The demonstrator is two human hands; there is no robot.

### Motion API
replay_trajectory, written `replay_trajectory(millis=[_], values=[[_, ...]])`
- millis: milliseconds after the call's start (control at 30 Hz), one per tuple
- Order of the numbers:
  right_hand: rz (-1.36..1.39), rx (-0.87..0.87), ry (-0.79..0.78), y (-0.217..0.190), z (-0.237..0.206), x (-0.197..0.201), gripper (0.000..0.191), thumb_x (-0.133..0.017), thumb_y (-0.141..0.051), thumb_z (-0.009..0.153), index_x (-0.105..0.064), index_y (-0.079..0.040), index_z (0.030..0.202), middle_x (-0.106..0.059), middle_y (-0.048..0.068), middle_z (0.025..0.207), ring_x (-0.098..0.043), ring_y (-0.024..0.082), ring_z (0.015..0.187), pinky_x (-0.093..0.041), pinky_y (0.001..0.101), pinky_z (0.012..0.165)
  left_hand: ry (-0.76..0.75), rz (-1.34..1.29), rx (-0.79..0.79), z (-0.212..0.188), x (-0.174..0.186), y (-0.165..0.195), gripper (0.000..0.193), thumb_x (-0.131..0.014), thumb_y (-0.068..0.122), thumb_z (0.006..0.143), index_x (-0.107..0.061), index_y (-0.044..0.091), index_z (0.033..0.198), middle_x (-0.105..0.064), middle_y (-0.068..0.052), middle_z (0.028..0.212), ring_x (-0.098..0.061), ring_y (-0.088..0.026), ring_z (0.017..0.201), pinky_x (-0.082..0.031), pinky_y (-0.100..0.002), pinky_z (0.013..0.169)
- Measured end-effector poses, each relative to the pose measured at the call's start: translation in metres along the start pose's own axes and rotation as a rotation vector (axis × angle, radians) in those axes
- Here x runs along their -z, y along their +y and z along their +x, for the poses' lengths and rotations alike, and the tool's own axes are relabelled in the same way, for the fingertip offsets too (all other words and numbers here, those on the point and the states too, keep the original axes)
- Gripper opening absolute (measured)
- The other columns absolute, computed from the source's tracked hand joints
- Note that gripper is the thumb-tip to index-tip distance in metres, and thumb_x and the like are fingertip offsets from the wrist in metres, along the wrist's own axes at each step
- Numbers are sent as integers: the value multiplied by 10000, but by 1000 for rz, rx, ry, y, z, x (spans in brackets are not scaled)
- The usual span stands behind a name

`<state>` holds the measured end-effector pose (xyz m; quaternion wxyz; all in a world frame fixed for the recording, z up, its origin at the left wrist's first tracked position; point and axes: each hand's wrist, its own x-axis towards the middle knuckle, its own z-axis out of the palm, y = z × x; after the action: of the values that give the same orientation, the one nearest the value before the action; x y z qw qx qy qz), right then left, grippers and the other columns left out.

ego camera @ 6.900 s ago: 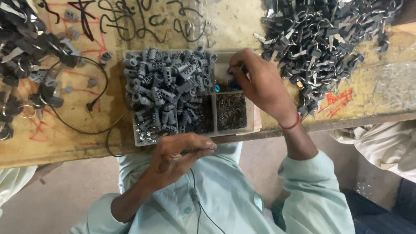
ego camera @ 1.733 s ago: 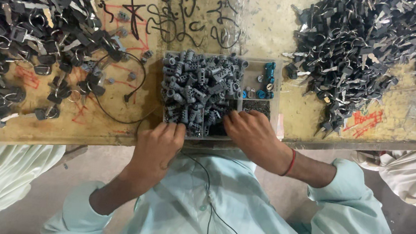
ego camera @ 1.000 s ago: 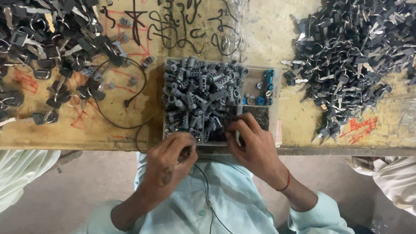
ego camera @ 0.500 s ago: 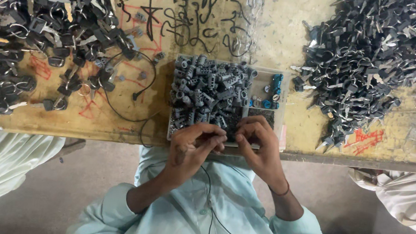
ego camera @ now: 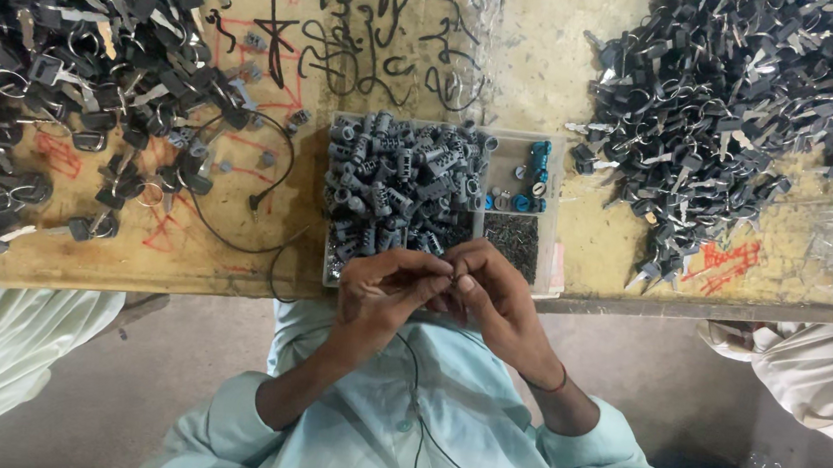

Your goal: The person sits at a workbench and assembles small gray plastic parts, picking components from a compartment tray, pressing a blue insert into each gray body by hand, and placing finished units back into the tray. The person repeats this assembly cycle throughout the episode.

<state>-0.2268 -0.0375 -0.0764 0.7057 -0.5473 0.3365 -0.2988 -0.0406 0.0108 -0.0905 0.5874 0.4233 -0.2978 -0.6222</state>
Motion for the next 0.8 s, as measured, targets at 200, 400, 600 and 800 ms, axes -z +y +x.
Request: replay_trajectory(millis=[200,400,600,800], values=[[-23,-33,6,2,-4,-4,151,-505,-149,1105,-551,-7,1127,-529,62,1159,-527,95,952,-467,234,803,-70,317,-148,-1,13,4,130,-773,34,928,-785,11,1056,-798,-90,950,-736,-122,824,-600,-245,740],[-14,18,22,1,-7,-9,162,-508,-164,1118,-565,-13,1122,-537,56,1134,-534,95,945,-477,239,810,-118,123,-16,1,9,14,116,-749,42,924,-769,27,1037,-790,-69,948,-762,-108,829,-637,-243,753],[-644,279,131,-6,-10,-9,100,-573,-125,1089,-560,-37,1136,-620,104,1126,-642,163,916,-535,266,777,-30,338,-122,-8,-1,22,141,-746,46,939,-761,37,1078,-789,-72,922,-775,-105,812,-640,-262,711],[30,13,25,-10,-3,-7,300,-598,-84,1065,-402,-62,1291,-583,125,1146,-625,154,800,-540,285,649,-127,229,206,-5,6,18,154,-750,79,925,-731,25,1068,-742,-55,810,-692,-91,705,-566,-238,637]])
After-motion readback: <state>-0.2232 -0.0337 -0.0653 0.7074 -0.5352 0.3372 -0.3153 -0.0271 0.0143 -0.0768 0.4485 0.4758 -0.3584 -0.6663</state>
